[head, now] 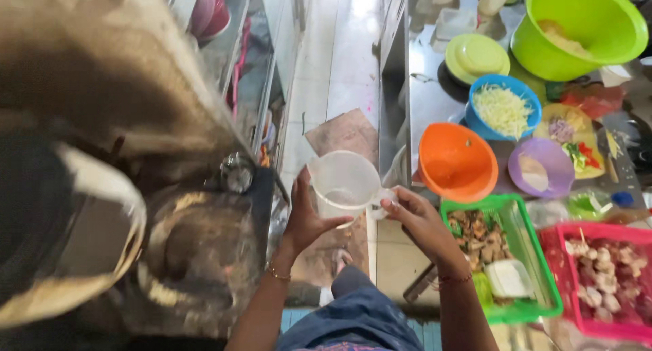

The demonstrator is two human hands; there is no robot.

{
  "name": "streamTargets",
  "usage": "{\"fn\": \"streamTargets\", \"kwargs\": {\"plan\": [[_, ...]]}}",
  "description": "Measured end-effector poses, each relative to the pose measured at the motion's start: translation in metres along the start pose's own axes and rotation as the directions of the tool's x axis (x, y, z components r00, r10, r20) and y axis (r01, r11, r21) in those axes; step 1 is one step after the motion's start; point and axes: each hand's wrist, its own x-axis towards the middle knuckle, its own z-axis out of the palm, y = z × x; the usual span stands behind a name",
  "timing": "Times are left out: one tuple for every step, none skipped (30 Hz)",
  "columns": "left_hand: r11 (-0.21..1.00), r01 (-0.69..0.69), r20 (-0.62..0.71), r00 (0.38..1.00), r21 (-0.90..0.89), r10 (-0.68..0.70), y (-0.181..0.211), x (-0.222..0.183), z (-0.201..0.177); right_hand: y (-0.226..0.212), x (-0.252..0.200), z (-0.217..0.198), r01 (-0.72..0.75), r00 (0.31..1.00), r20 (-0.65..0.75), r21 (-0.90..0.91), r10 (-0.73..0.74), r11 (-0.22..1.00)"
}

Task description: The person fills a pitcher with water from a tap, carries it to a workstation, and pours the water and flour from a bowl into a large pot containing cracked eggs.

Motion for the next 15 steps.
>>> {"fn": "streamTargets", "kwargs": {"plan": [[0.997,0.056,0.05,0.997,0.044,-0.058,-0.028,0.009,0.008,-0.001,0.014,-0.003,-0.011,1.0,-0.008,0.021,0.011,1.0],[0.99,0.109,0.096,0.988,0.09,-0.117,-0.059,0.017,0.016,-0.001,0.028,-0.005,-0.022,1.0,-0.016,0.042,0.023,0.999],[0.99,0.107,0.096,0.989,0.087,-0.115,-0.064,0.037,0.02,0.007,0.051,-0.011,-0.021,1.0,-0.019,0.039,0.021,0.999],[0.978,0.174,0.121,0.975,0.119,-0.188,-0.071,0.057,0.025,0.015,0.074,-0.017,0.011,1.0,-0.002,0.0,-0.011,1.0],[0.96,0.233,0.141,0.957,0.153,-0.254,-0.079,0.08,0.031,0.023,0.101,-0.024,0.049,0.999,0.016,-0.039,-0.048,0.998],[0.963,0.226,0.14,0.959,0.15,-0.247,-0.072,0.107,0.034,0.027,0.129,-0.03,0.056,0.998,0.014,-0.043,-0.055,0.998],[0.981,0.161,0.097,0.98,0.11,-0.172,-0.064,0.129,0.037,0.031,0.153,-0.036,0.097,0.995,0.031,-0.068,-0.096,0.993],[0.993,0.093,0.051,0.994,0.073,-0.097,-0.055,0.154,0.039,0.034,0.179,-0.041,0.139,0.99,0.049,-0.092,-0.135,0.986],[0.993,0.099,0.058,0.993,0.067,-0.103,-0.078,0.171,0.042,0.03,0.203,-0.041,0.13,0.991,0.044,-0.094,-0.126,0.987],[0.993,0.106,0.066,0.993,-0.048,-0.102,-0.098,0.189,0.043,0.025,0.227,-0.041,0.153,0.987,0.056,-0.111,-0.148,0.982],[0.982,0.097,0.069,0.994,-0.161,-0.087,-0.118,0.215,0.043,0.015,0.256,-0.041,0.192,0.98,0.068,-0.127,-0.185,0.973],[0.983,0.089,0.072,0.994,-0.163,-0.078,-0.132,0.242,0.045,0.012,0.286,-0.044,0.198,0.98,0.062,-0.129,-0.191,0.972],[0.984,0.066,0.067,0.996,-0.166,-0.055,-0.147,0.264,0.046,0.012,0.312,-0.046,0.177,0.983,0.058,-0.099,-0.172,0.979],[0.985,0.042,0.063,0.998,-0.168,-0.032,-0.161,0.286,0.046,0.011,0.339,-0.047,0.156,0.987,0.055,-0.068,-0.152,0.985],[0.984,0.035,0.064,0.998,-0.174,-0.024,-0.172,0.309,0.043,0.005,0.364,-0.046,0.161,0.986,0.05,-0.073,-0.157,0.984]]}}
